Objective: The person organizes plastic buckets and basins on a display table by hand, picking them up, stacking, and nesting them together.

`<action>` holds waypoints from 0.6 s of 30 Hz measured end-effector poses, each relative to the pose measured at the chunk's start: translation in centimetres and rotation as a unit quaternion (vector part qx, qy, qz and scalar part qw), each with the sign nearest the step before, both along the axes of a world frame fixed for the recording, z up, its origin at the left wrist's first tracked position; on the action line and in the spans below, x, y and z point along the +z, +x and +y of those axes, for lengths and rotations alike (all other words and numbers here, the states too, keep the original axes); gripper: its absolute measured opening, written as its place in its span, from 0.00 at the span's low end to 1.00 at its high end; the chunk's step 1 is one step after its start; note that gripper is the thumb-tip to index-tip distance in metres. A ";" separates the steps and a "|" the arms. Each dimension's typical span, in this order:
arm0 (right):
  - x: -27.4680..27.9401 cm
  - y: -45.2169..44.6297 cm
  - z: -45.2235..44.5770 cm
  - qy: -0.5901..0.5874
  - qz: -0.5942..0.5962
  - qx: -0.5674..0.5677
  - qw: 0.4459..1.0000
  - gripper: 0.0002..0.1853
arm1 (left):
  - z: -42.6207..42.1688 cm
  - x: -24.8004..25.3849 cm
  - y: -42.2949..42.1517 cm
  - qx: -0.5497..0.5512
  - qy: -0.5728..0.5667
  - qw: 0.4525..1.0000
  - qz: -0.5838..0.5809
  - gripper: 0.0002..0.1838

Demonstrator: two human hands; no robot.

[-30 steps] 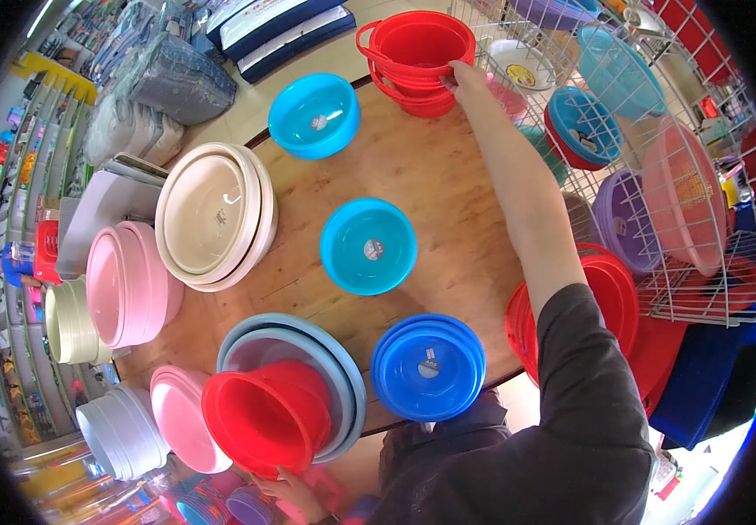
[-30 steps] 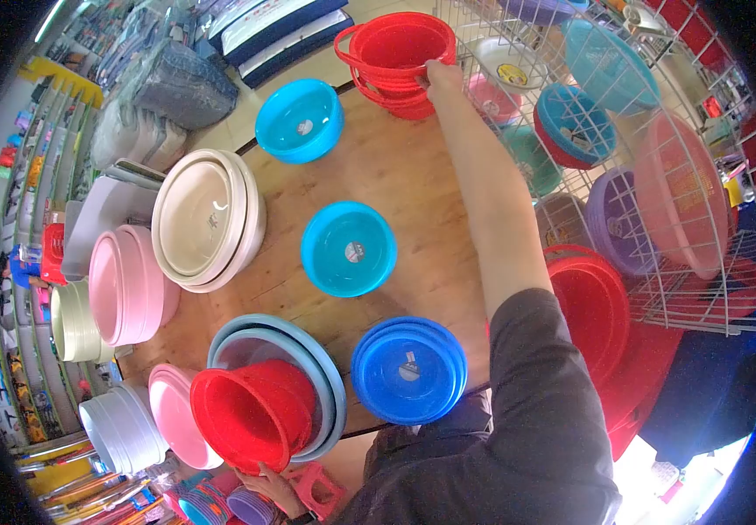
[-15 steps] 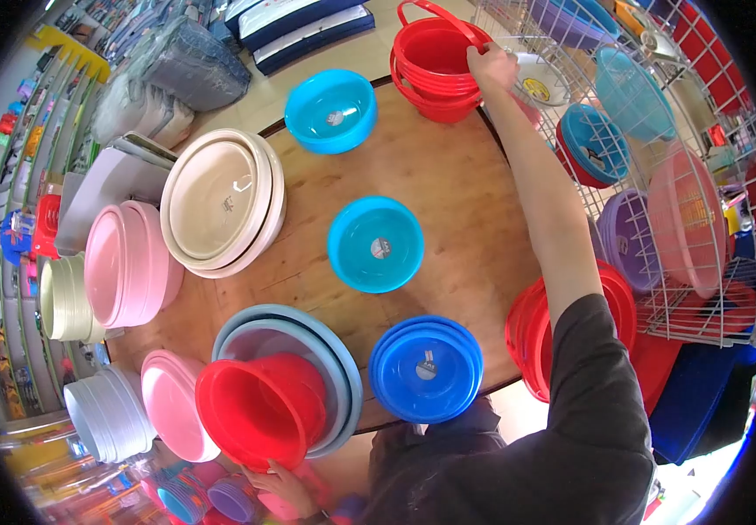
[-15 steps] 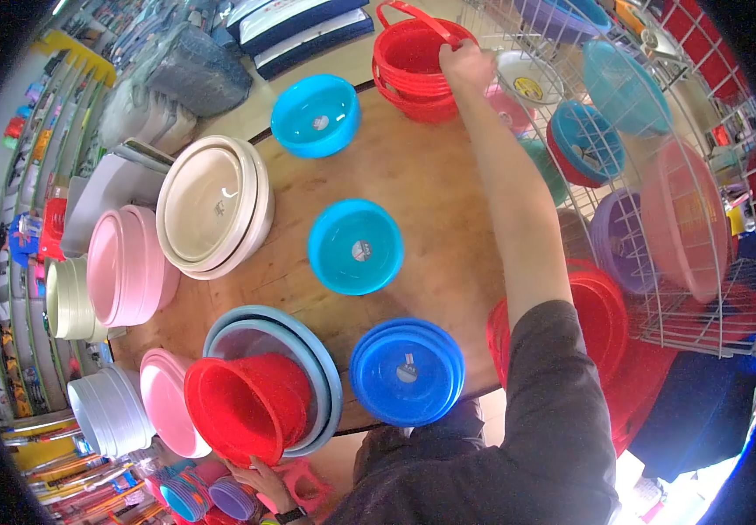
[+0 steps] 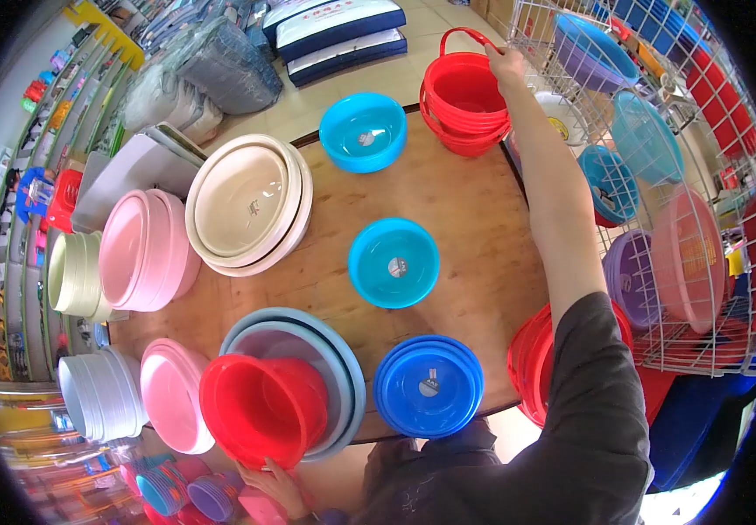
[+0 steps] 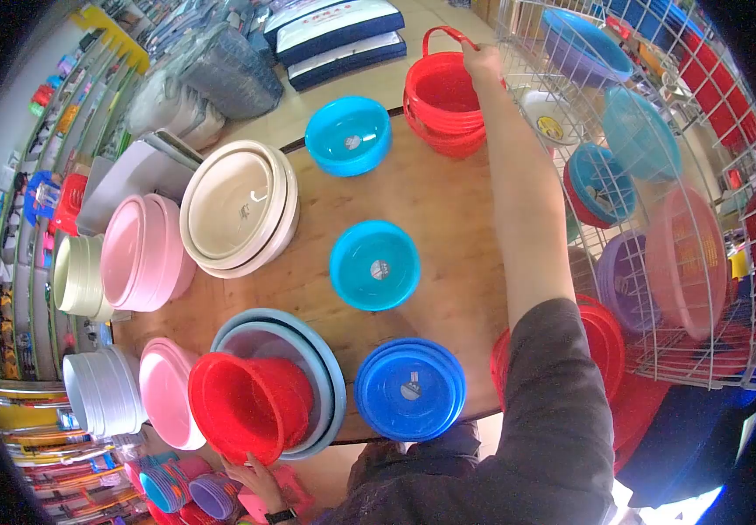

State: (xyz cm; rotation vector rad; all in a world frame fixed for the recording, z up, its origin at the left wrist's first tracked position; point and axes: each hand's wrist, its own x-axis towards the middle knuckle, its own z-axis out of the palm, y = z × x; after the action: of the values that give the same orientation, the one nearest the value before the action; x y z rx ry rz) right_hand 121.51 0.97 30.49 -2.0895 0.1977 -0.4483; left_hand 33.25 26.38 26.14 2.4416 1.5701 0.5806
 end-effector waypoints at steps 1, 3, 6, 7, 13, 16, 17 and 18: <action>-0.1 -0.2 -0.2 -0.004 -0.005 0.003 1.000 0.23 | 0.0 0.0 -0.2 -0.006 0.005 1.000 0.004 0.38; 0.2 -0.7 -0.3 0.012 -0.010 0.009 1.000 0.24 | 0.3 -0.2 -0.5 -0.006 -0.005 1.000 0.005 0.39; 1.7 -2.1 -0.8 0.008 -0.015 0.034 0.999 0.24 | 0.3 -0.3 -0.5 -0.007 -0.011 1.000 -0.006 0.38; 1.8 -2.3 -1.0 -0.005 -0.018 0.036 0.999 0.24 | 0.2 -0.4 -0.4 -0.008 -0.013 1.000 -0.012 0.37; 6.5 -2.5 -1.6 -0.063 -0.089 0.008 0.994 0.26 | 0.2 -0.3 -0.1 0.002 -0.026 1.000 -0.009 0.38; 12.0 -3.6 -2.4 0.007 -0.146 0.035 0.989 0.18 | 0.3 -0.4 0.0 -0.006 -0.022 1.000 -0.019 0.37; 13.9 -4.2 -2.7 0.043 -0.173 0.051 0.983 0.16 | 0.3 -0.3 0.1 -0.006 -0.023 1.000 -0.020 0.38; 15.2 -3.7 -3.4 0.009 -0.213 0.047 0.976 0.17 | 0.2 -0.2 0.2 -0.006 -0.026 0.999 -0.021 0.38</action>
State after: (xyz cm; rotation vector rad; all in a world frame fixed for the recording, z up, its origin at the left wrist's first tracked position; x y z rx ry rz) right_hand 117.83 -2.48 45.70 -1.9234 -0.1485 -0.8178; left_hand 33.50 26.58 25.98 2.3850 1.5335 0.5775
